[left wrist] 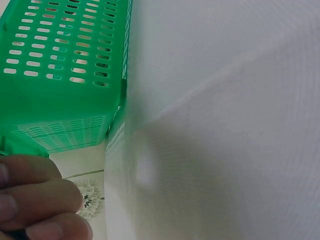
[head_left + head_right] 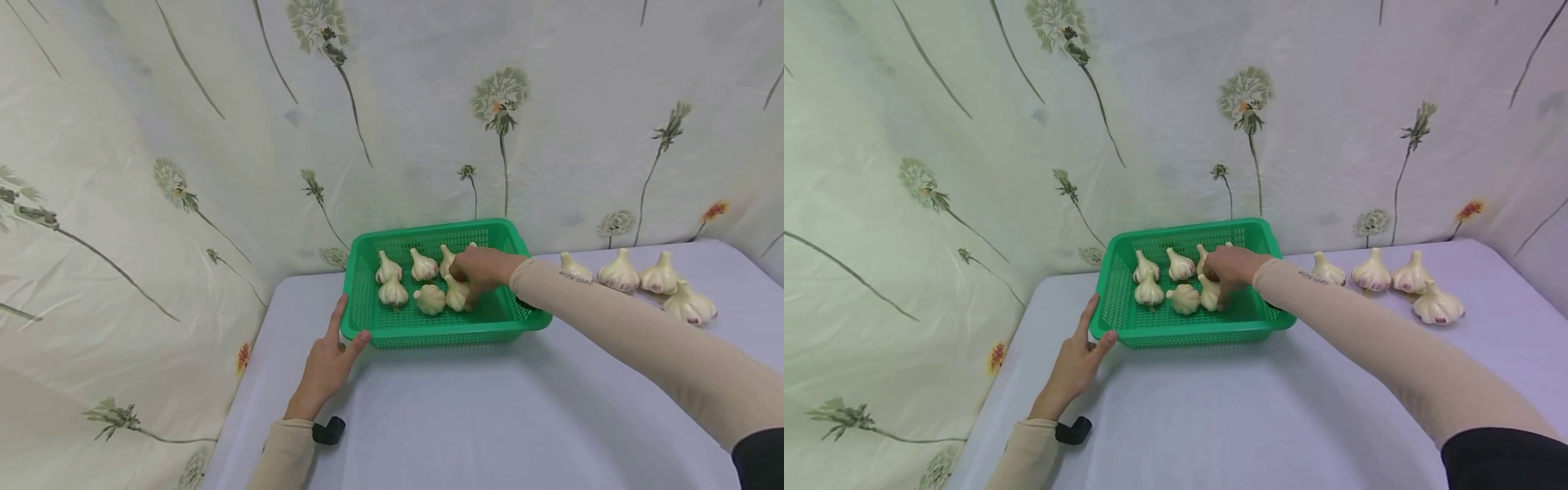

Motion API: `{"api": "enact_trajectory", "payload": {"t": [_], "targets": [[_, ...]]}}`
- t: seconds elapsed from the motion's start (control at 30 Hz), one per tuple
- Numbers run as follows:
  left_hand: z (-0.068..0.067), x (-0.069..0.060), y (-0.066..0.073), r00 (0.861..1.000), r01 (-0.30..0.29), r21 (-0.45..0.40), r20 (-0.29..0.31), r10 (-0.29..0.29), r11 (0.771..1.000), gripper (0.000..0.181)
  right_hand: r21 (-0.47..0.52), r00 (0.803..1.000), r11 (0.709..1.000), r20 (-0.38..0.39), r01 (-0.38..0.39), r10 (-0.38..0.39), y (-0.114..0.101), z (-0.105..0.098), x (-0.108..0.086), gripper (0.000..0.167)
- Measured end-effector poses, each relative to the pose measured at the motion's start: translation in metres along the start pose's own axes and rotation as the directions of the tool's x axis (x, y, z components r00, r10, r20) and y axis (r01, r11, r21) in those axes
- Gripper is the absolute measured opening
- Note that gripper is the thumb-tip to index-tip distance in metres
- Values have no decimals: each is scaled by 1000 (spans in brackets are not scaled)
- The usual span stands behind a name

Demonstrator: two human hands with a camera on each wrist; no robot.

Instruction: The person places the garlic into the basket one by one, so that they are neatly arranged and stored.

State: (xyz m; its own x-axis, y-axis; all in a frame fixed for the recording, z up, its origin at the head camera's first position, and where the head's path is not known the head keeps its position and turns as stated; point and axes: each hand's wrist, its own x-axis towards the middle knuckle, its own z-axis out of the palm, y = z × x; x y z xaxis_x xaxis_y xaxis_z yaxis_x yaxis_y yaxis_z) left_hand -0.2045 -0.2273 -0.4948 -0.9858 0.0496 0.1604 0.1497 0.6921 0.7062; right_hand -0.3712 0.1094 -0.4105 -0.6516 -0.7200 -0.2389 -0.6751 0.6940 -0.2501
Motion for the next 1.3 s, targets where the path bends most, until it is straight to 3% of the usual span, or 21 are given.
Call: {"api": "enact_trajectory", "payload": {"t": [0.67, 0.9, 1.3], "targets": [[1, -3, 0, 1000, 15, -13, 5, -15, 1000, 83, -11, 999, 999, -21, -31, 31, 4, 4, 0, 36], [1, -2, 0, 1000, 24, -7, 11, -24, 1000, 83, 13, 997, 997, 23, -76, 75, 3, 4, 0, 38], [-1, -2, 2, 1000, 21, 0, 0, -21, 1000, 84, -36, 996, 995, 4, -92, 92, 4, 0, -1, 40]]}}
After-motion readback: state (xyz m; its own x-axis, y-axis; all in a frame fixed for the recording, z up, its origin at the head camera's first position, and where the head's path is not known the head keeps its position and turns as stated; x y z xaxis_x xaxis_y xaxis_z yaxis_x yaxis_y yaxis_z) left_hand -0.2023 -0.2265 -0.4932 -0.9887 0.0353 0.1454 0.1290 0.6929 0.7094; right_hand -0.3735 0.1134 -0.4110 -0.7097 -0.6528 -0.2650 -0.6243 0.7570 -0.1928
